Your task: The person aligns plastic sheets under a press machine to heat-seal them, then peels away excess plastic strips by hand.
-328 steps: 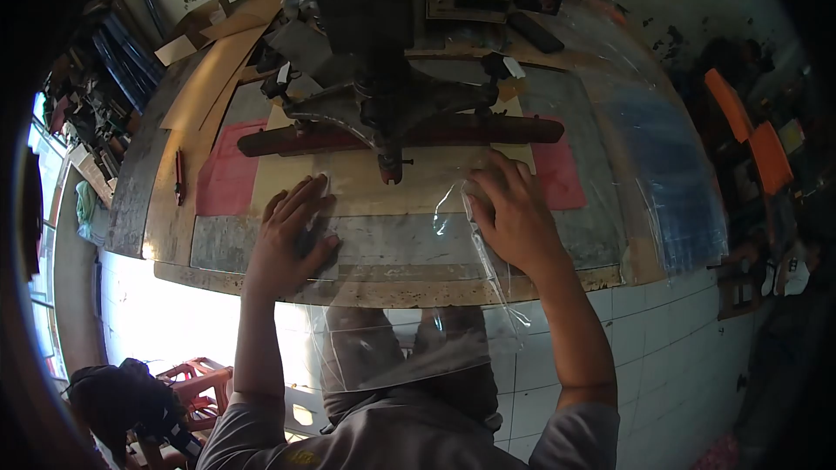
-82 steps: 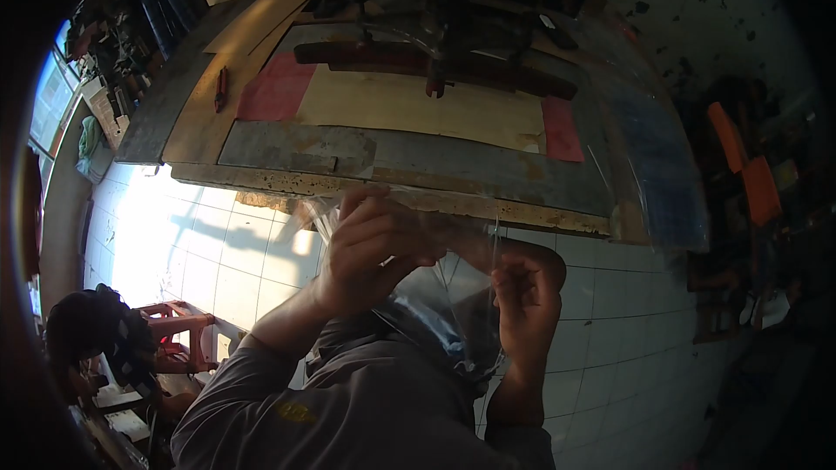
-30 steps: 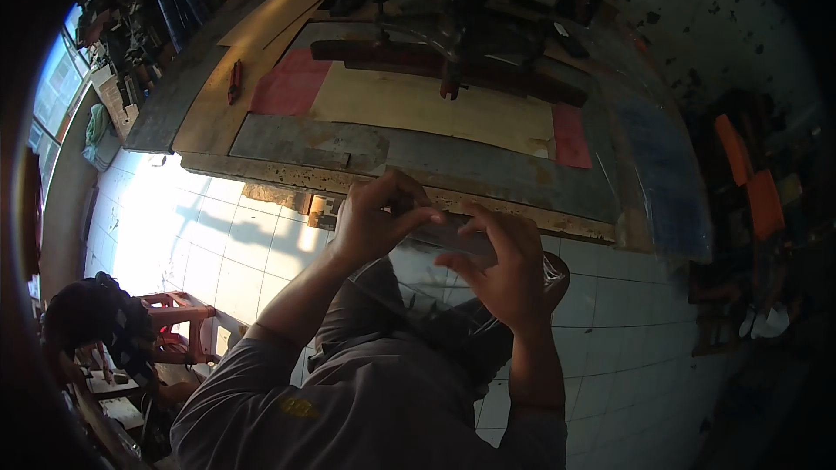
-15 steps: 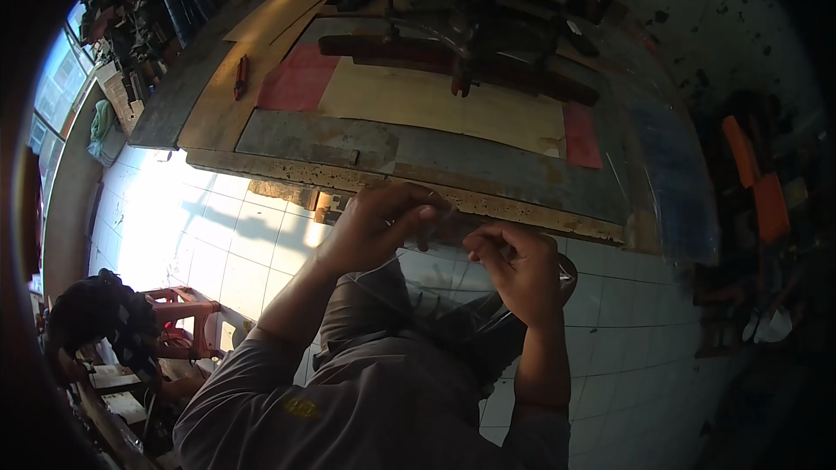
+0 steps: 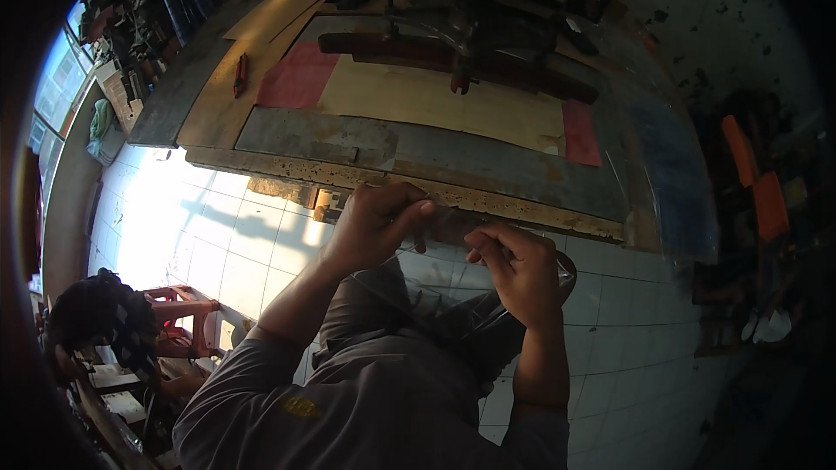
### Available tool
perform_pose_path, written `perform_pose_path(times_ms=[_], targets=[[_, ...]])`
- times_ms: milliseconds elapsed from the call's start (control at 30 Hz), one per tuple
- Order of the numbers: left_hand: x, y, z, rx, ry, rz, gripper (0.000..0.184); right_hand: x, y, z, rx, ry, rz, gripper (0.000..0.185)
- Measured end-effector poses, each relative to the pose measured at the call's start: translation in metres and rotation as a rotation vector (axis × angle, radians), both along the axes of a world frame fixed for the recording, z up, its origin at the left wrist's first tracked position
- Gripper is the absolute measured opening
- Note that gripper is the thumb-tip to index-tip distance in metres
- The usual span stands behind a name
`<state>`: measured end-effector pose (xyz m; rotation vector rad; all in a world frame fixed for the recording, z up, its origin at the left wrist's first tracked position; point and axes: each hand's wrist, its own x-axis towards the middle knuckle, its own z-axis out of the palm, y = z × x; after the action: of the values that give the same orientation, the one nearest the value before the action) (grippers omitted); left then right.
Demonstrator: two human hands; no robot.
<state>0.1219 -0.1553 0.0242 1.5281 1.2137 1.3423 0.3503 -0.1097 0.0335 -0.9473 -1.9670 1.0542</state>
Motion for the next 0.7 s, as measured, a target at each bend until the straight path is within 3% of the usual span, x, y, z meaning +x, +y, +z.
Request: perform_pose_path(times_ms=[500, 567, 700], targets=[[0.003, 0.0, -0.002, -0.039, -0.066, 0.014, 0.023, 0.004, 0.005, 0.0, 0.035, -0.042, 0.033, 0.008], [0.004, 0.002, -0.006, -0.029, -0.07, 0.034, 0.023, 0.006, 0.007, -0.002, 0.051, -0.046, 0.053, 0.01], [-0.006, 0.009, -0.017, 0.003, -0.041, 0.158, 0.025, 0.012, 0.01, 0.01, 0.161, -0.104, 0.097, 0.033]])
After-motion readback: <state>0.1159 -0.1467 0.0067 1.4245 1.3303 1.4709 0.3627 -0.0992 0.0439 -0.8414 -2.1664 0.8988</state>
